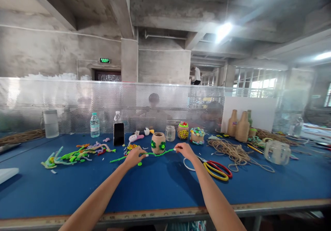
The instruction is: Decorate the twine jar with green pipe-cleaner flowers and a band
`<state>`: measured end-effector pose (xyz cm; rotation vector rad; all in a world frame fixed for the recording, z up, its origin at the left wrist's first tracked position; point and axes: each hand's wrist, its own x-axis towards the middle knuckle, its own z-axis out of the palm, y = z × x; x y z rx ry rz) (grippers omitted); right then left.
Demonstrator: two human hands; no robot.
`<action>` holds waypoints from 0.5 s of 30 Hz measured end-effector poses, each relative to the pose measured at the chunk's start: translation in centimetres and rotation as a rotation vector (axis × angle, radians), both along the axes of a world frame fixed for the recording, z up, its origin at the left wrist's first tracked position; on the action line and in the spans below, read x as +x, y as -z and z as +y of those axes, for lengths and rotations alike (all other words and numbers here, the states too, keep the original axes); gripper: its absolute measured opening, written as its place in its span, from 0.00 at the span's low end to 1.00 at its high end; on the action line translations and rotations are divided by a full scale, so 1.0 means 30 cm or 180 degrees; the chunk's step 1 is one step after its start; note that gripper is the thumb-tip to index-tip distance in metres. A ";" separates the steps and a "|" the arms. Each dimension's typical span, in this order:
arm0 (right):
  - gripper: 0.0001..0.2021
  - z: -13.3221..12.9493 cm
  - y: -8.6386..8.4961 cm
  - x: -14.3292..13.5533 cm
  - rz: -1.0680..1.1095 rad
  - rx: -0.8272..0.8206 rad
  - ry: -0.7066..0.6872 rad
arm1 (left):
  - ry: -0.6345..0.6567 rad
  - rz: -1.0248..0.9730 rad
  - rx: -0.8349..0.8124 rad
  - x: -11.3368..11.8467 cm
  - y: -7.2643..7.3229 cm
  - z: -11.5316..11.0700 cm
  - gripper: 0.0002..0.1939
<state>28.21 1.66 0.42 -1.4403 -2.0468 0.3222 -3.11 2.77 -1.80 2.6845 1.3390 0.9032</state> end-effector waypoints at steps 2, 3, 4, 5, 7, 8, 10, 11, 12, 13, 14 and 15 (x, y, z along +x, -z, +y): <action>0.11 -0.004 -0.002 -0.004 -0.0013 -0.0004 0.0002 | 0.0078 -0.0063 0.0043 0.003 0.002 0.000 0.10; 0.11 -0.007 -0.003 -0.005 -0.0019 -0.0005 0.0006 | 0.0113 -0.0091 0.0060 0.004 0.004 0.001 0.10; 0.11 -0.009 -0.004 -0.006 -0.0027 -0.0008 0.0013 | 0.0140 -0.0116 0.0074 0.005 0.006 0.003 0.10; 0.11 -0.011 -0.005 -0.007 -0.0041 -0.0017 0.0022 | 0.0156 -0.0139 0.0087 0.005 0.008 0.006 0.10; 0.11 -0.015 -0.008 -0.009 -0.0084 -0.0044 0.0054 | 0.0152 -0.0176 0.0119 0.006 0.012 0.010 0.11; 0.11 -0.016 -0.009 -0.010 -0.0110 -0.0059 0.0077 | 0.0135 -0.0189 0.0138 0.006 0.014 0.011 0.11; 0.11 -0.018 -0.011 -0.013 -0.0164 -0.0090 0.0127 | 0.0086 -0.0211 0.0180 0.007 0.016 0.010 0.10; 0.11 -0.019 -0.013 -0.014 -0.0189 -0.0103 0.0154 | 0.0059 -0.0220 0.0204 0.008 0.016 0.009 0.10; 0.11 -0.020 -0.014 -0.015 -0.0212 -0.0115 0.0178 | 0.0032 -0.0231 0.0228 0.008 0.015 0.007 0.10; 0.11 -0.021 -0.015 -0.016 -0.0233 -0.0127 0.0198 | 0.0005 -0.0241 0.0252 0.008 0.014 0.004 0.09; 0.11 -0.022 -0.016 -0.016 -0.0252 -0.0138 0.0215 | -0.0023 -0.0250 0.0274 0.009 0.012 0.002 0.09; 0.11 -0.023 -0.017 -0.016 -0.0271 -0.0150 0.0228 | -0.0053 -0.0255 0.0294 0.009 0.009 -0.001 0.09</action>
